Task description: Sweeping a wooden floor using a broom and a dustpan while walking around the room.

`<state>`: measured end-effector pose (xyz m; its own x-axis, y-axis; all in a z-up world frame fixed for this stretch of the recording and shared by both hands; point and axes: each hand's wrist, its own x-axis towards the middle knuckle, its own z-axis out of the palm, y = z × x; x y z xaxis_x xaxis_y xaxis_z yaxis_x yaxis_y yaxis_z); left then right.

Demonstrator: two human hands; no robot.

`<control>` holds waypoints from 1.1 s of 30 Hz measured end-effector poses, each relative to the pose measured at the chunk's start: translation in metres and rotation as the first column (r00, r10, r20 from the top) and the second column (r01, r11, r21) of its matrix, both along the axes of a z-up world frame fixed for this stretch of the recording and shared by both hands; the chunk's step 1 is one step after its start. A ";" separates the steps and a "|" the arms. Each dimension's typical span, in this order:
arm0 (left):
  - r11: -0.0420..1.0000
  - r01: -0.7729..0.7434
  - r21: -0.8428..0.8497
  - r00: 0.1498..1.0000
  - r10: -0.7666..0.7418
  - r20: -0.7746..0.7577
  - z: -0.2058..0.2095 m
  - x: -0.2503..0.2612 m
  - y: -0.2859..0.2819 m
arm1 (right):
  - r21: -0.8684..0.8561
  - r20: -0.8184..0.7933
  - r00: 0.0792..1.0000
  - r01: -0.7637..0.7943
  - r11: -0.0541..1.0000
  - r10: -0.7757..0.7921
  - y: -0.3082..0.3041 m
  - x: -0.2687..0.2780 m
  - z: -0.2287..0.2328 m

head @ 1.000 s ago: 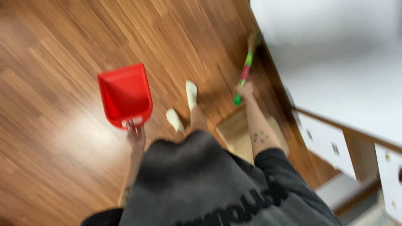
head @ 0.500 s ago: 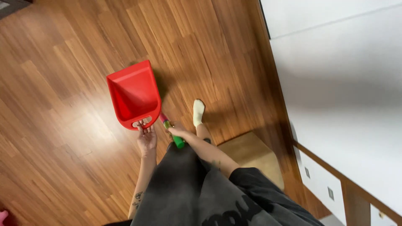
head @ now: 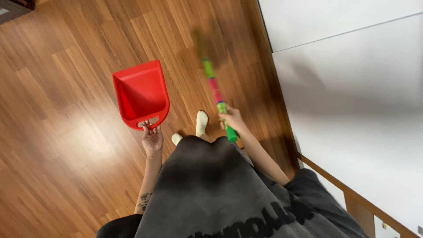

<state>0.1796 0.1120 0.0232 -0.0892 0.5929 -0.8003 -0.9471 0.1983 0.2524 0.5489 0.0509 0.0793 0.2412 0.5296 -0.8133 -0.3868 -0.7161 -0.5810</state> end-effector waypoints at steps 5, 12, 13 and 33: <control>0.996 0.017 -0.090 1.000 -0.018 -0.002 -0.019 -0.010 -0.016 | -0.085 0.353 0.934 -0.025 0.996 0.053 0.029 0.060 -0.032; 0.990 -0.002 -0.142 0.999 -0.003 -0.036 -0.033 -0.027 0.015 | -0.379 0.498 0.796 -0.159 0.912 0.346 0.123 0.056 -0.093; 0.988 -0.004 -0.156 0.999 -0.003 -0.043 -0.029 -0.038 0.006 | -0.391 0.487 0.799 -0.162 0.906 0.353 0.112 0.034 -0.100; 0.988 -0.118 -0.098 0.993 0.116 -0.033 -0.009 -0.083 0.246 | -0.101 -0.301 0.926 -0.269 0.958 0.228 0.328 -0.091 -0.019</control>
